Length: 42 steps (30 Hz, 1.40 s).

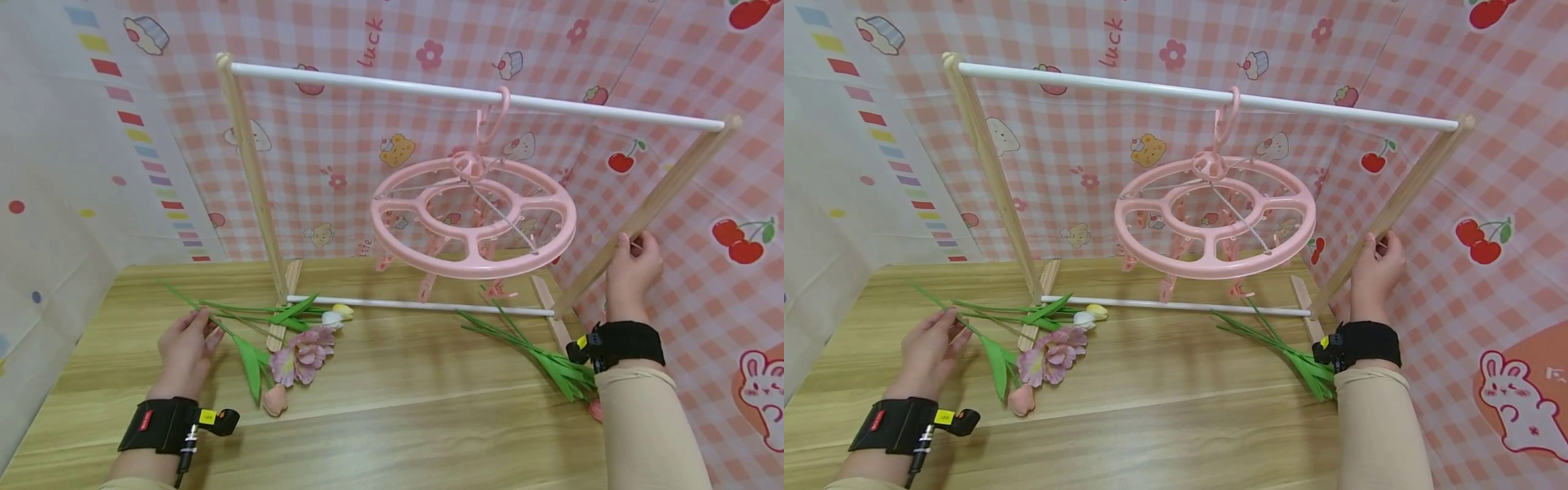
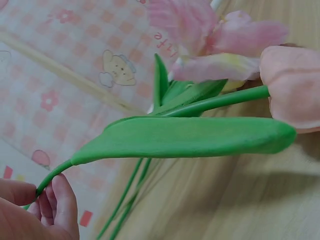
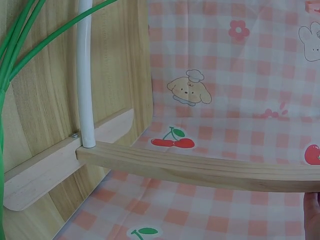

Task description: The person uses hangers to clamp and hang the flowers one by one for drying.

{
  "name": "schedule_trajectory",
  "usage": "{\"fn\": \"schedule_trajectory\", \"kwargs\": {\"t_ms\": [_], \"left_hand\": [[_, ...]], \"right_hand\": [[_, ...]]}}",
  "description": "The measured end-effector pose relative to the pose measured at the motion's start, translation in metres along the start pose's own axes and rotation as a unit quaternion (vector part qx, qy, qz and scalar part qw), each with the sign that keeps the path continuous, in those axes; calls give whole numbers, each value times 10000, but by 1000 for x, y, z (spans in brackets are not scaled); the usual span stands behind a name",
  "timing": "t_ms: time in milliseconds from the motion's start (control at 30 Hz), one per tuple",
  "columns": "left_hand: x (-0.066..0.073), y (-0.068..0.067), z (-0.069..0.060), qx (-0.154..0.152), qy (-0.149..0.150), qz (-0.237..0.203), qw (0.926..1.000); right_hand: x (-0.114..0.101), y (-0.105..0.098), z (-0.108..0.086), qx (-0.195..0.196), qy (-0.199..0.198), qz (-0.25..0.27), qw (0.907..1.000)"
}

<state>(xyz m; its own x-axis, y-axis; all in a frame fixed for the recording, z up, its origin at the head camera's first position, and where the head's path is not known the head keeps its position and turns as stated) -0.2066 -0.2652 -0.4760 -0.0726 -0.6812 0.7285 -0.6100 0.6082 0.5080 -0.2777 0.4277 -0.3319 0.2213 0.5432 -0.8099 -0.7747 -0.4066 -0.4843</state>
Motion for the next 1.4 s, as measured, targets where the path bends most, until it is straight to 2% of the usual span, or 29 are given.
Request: {"fn": "schedule_trajectory", "kwargs": {"t_ms": [100,300,567,667,867,1033,1200,1400], "left_hand": [[7,-1,-2,28,189,-80,9998],[19,-2,-9,77,507,152,9986],[32,6,-21,96,967,61,9953],[36,10,-27,134,1185,190,9927],[45,19,-40,189,1770,469,9829],[49,27,-51,1,2272,218,9736],[55,35,-63,-209,2813,14,9594],[60,46,-77,-389,3099,61,9500]], "right_hand": [[-1,0,0,37,-5,68,10000],[0,0,-1,-50,96,162,9998],[2,0,1,-68,137,165,9997],[2,0,1,-35,95,52,9999],[0,-1,0,39,-30,-57,10000],[1,-2,0,27,42,44,10000],[2,-1,0,34,67,235,9997],[2,0,0,22,65,274,9996]]}}
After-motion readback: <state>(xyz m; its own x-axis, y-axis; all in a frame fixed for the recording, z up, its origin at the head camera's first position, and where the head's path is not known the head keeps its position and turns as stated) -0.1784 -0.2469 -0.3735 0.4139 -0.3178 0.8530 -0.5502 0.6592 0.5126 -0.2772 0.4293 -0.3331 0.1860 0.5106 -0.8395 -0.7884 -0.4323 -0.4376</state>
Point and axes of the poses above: each hand's wrist, its own z-axis towards the middle knuckle, its own y-axis out of the palm, x = y × z, the point moved 5 cm from there along z, towards the middle knuckle, and after that the axes turned 9 degrees about -z, right-handed, at the moved point
